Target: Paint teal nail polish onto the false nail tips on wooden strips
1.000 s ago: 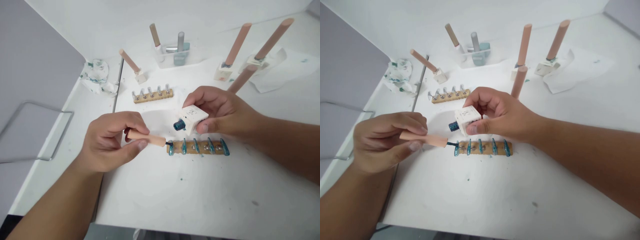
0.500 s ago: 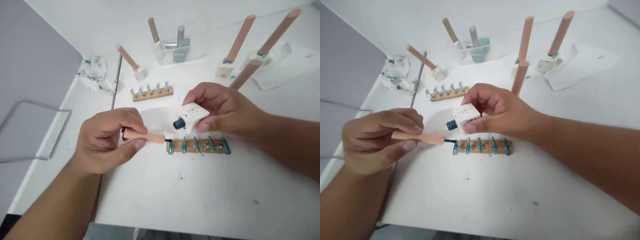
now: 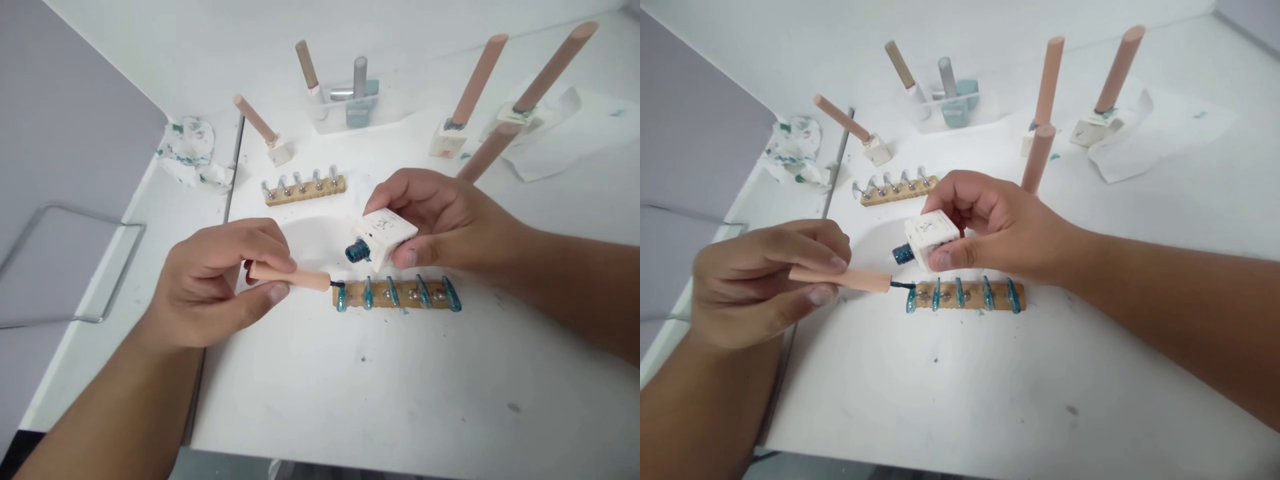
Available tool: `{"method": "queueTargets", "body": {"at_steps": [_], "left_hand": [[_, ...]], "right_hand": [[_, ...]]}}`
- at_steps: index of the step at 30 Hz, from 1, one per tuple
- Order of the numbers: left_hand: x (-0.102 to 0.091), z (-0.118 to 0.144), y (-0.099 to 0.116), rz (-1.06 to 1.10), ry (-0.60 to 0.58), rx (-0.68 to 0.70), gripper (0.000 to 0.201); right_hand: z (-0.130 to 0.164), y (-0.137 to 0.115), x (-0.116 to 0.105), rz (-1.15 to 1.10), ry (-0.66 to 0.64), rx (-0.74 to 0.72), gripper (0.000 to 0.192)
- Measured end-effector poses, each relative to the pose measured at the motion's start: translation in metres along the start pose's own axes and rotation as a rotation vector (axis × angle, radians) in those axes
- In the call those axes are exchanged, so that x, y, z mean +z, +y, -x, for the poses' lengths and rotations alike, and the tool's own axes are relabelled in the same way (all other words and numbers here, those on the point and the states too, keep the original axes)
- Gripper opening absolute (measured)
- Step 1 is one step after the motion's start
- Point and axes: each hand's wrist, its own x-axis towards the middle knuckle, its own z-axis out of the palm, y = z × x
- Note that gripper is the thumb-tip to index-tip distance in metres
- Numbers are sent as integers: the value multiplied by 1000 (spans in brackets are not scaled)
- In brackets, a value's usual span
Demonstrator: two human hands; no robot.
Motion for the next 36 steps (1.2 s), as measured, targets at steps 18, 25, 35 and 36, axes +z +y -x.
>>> {"method": "queueTargets", "body": {"at_steps": [18, 25, 35, 36], "left_hand": [[-5, 4, -1, -33, -31, -17, 19], [-7, 3, -2, -29, -65, -16, 23], [-8, 4, -2, -29, -60, -29, 24], [-8, 5, -2, -33, -60, -30, 24]], "right_hand": [[-3, 3, 1, -46, -15, -52, 23], [-2, 1, 1, -31, -21, -37, 23], [-2, 2, 0, -20, -18, -42, 24], [-2, 2, 0, -18, -18, -43, 24]]}}
